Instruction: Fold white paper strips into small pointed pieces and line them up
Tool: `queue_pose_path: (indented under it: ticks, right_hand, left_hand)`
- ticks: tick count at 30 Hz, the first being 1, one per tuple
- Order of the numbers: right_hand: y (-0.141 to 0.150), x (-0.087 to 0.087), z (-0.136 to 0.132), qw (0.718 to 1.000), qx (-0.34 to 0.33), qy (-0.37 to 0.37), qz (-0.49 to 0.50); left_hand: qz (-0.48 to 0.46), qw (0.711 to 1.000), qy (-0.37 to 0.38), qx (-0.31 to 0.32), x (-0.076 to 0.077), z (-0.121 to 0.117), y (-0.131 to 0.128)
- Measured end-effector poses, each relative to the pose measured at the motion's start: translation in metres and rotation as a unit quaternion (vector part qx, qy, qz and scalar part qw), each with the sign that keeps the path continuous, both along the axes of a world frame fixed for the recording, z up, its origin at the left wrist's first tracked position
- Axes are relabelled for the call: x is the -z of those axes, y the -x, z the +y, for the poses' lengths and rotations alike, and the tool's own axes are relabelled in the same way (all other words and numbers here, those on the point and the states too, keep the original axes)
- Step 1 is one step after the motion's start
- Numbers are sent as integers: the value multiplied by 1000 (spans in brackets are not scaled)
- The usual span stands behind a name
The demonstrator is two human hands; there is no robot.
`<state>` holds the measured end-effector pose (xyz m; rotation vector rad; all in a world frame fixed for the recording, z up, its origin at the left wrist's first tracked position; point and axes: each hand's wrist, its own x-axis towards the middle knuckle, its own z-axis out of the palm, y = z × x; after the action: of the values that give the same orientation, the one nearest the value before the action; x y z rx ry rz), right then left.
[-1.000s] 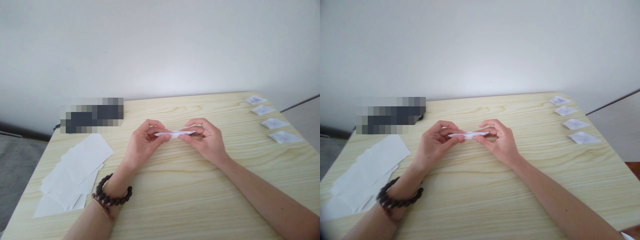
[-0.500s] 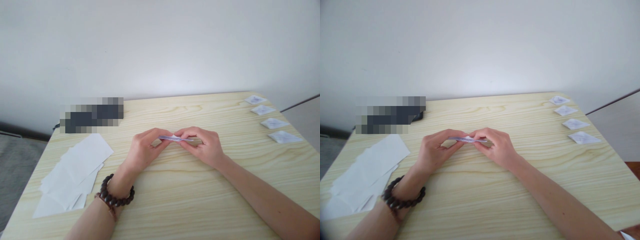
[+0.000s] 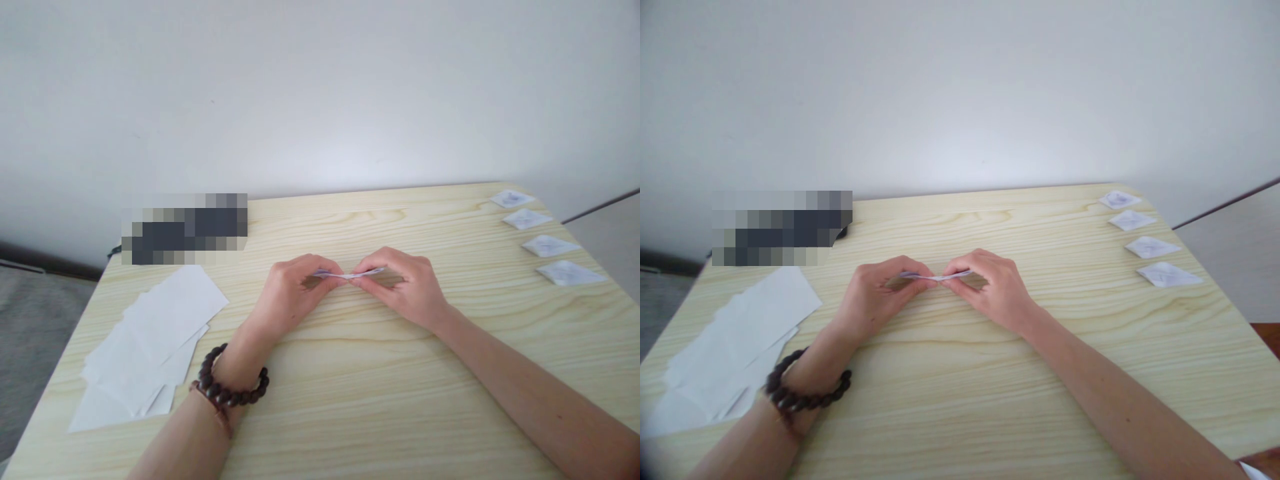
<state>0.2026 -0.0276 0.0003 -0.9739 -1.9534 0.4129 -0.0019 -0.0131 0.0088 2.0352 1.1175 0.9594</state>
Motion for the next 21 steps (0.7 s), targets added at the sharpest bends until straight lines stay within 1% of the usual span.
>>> queue_pose_path:
  ticks: [3,5,6,8,10,12,15,18,21]
  right_hand:
    - [-2,-1,1,1000,-17,16,0]
    - [-3,-1,1,998,2,57,8]
    - [-3,-1,1,996,14,84,13]
    - [-3,-1,1,990,26,140,18]
    - [-4,-1,1,985,25,171,12]
    - [-3,-1,1,987,25,161,-6]
    - [-1,-1,1,991,41,116,-56]
    - [0,0,1,988,58,95,-109]
    - [-2,0,3,983,68,110,-133]
  left_hand:
    - [-17,996,90,-10,-1,0,1]
    - [-23,992,120,-16,-1,0,2]
    - [-20,992,120,-18,-1,0,2]
    - [2,996,92,-17,1,1,2]
    - [33,999,38,-5,4,4,3]
    - [66,997,-19,18,7,7,4]
    - [103,991,-74,47,9,10,6]
    - [132,987,-82,48,8,10,7]
    - [154,983,-86,57,8,9,7]
